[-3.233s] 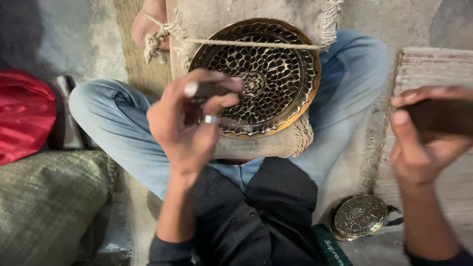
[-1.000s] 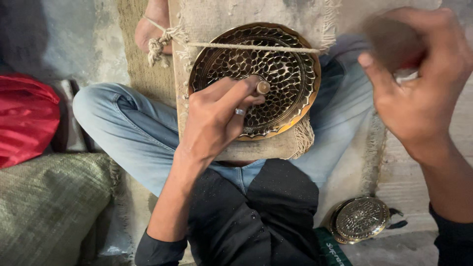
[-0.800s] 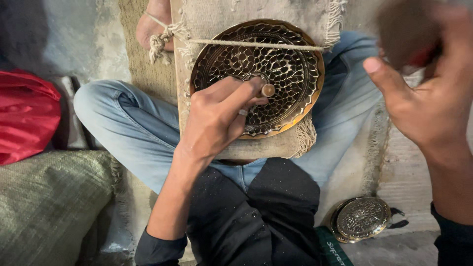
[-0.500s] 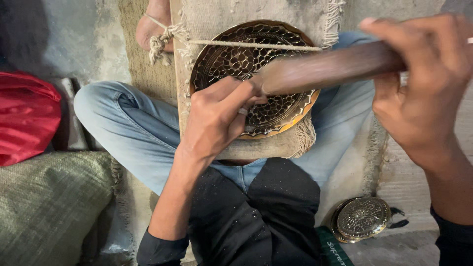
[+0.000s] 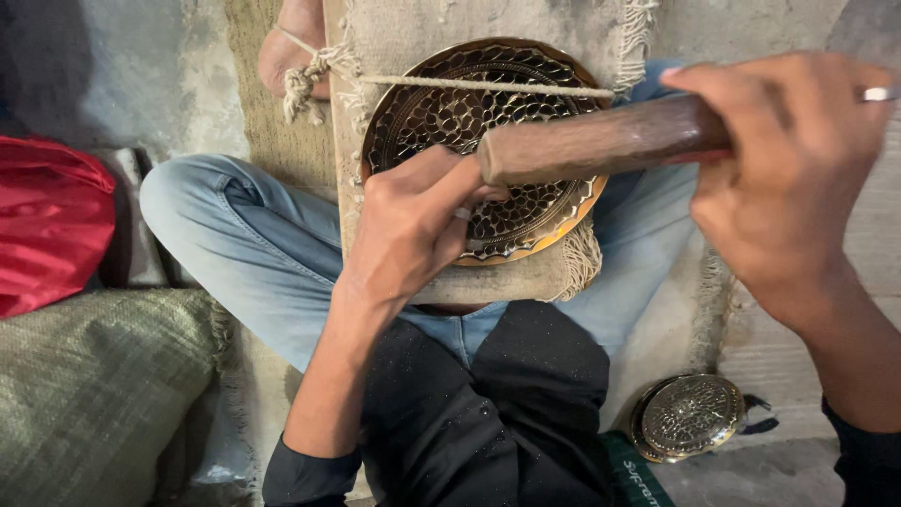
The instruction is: The person sits cross-legged on the floor with a brass plate lashed to a padded board. They hold a metal punch against the plate's floral pattern and strike it with a wooden mallet, repositioning the punch across the design, and briefly retie the rope holding the plate in place before resuming hammering.
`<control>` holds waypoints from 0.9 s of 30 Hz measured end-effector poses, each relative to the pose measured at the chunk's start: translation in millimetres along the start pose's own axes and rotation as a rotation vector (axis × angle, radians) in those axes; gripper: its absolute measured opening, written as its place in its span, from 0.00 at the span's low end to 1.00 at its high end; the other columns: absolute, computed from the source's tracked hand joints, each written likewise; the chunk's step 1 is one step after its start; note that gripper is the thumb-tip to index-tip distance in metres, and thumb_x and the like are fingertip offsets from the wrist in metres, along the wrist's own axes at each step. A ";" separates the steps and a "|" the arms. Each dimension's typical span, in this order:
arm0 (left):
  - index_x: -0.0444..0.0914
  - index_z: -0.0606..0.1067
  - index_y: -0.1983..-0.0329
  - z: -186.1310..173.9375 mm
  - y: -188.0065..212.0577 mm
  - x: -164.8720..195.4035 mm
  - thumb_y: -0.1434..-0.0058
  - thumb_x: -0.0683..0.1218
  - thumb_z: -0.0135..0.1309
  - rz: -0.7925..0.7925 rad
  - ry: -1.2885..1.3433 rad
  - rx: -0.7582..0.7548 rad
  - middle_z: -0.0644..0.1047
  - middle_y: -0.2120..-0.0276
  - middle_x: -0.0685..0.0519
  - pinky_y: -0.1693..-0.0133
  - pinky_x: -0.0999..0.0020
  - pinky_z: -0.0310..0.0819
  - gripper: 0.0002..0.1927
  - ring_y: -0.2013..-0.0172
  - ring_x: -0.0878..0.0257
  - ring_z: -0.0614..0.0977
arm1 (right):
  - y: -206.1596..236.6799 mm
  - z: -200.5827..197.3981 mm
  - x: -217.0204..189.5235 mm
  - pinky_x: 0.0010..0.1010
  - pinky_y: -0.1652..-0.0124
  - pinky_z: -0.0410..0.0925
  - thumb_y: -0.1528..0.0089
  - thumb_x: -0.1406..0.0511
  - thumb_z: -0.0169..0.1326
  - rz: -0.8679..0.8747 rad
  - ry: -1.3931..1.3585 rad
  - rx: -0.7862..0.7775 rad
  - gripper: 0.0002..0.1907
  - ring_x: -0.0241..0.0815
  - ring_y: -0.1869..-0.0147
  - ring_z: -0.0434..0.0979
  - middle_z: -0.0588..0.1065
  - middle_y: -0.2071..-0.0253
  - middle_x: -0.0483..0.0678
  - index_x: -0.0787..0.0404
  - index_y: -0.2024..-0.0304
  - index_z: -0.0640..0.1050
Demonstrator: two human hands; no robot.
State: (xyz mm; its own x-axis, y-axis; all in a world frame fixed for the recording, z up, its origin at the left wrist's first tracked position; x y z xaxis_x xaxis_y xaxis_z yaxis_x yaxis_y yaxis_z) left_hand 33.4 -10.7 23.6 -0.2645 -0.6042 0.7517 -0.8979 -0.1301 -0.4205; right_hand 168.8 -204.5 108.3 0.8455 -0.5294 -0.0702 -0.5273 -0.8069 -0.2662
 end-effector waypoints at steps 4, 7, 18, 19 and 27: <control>0.33 0.74 0.47 -3.3 -1.3 2.6 0.49 0.29 0.50 -0.019 0.047 -0.020 0.76 0.68 0.48 0.62 0.58 0.76 0.24 0.65 0.54 0.80 | 3.4 4.7 6.7 0.37 0.53 0.66 0.42 0.71 0.62 0.188 -0.299 -0.032 0.21 0.43 0.58 0.74 0.73 0.59 0.44 0.56 0.48 0.71; 0.36 0.72 0.53 -4.6 -3.5 4.3 0.48 0.31 0.53 -0.006 0.001 -0.040 0.75 0.66 0.48 0.60 0.59 0.77 0.18 0.63 0.53 0.80 | 5.8 -0.8 -3.1 0.39 0.47 0.68 0.44 0.76 0.62 0.044 -0.056 0.009 0.27 0.45 0.51 0.78 0.75 0.56 0.46 0.56 0.44 0.74; 0.35 0.73 0.48 -4.5 0.8 1.0 0.48 0.31 0.52 0.001 0.025 -0.054 0.78 0.63 0.49 0.60 0.61 0.76 0.22 0.61 0.53 0.80 | 5.0 -3.0 -18.3 0.46 0.51 0.67 0.51 0.80 0.64 -0.106 0.172 0.046 0.28 0.52 0.55 0.79 0.75 0.61 0.52 0.61 0.48 0.78; 0.36 0.73 0.50 -4.2 1.2 0.7 0.48 0.31 0.53 -0.001 0.010 -0.060 0.77 0.63 0.49 0.61 0.61 0.76 0.21 0.61 0.52 0.80 | 5.8 -3.1 -19.2 0.45 0.52 0.68 0.51 0.80 0.65 -0.088 0.187 0.041 0.29 0.52 0.55 0.79 0.75 0.61 0.52 0.61 0.48 0.78; 0.35 0.74 0.51 -20.3 -9.4 14.5 0.39 0.29 0.56 0.100 0.207 0.198 0.80 0.59 0.49 0.58 0.68 0.82 0.15 0.57 0.59 0.85 | 55.3 16.6 23.4 0.37 0.60 0.68 0.39 0.75 0.70 0.317 -0.302 0.035 0.24 0.47 0.60 0.71 0.70 0.57 0.59 0.70 0.44 0.73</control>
State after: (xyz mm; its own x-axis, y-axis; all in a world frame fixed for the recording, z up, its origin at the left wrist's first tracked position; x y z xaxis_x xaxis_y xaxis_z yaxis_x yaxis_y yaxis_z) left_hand 30.9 -2.3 48.7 -0.4322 -0.4514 0.7807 -0.7830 -0.2415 -0.5732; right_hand 160.7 -257.1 76.0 0.6317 -0.6451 -0.4298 -0.7660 -0.6048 -0.2180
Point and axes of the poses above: each hand's wrist, its own y-axis away from the middle knuckle, its own z-axis out of the palm, x = y × z, the point moved 5 cm from there along -y, towards the middle knuckle
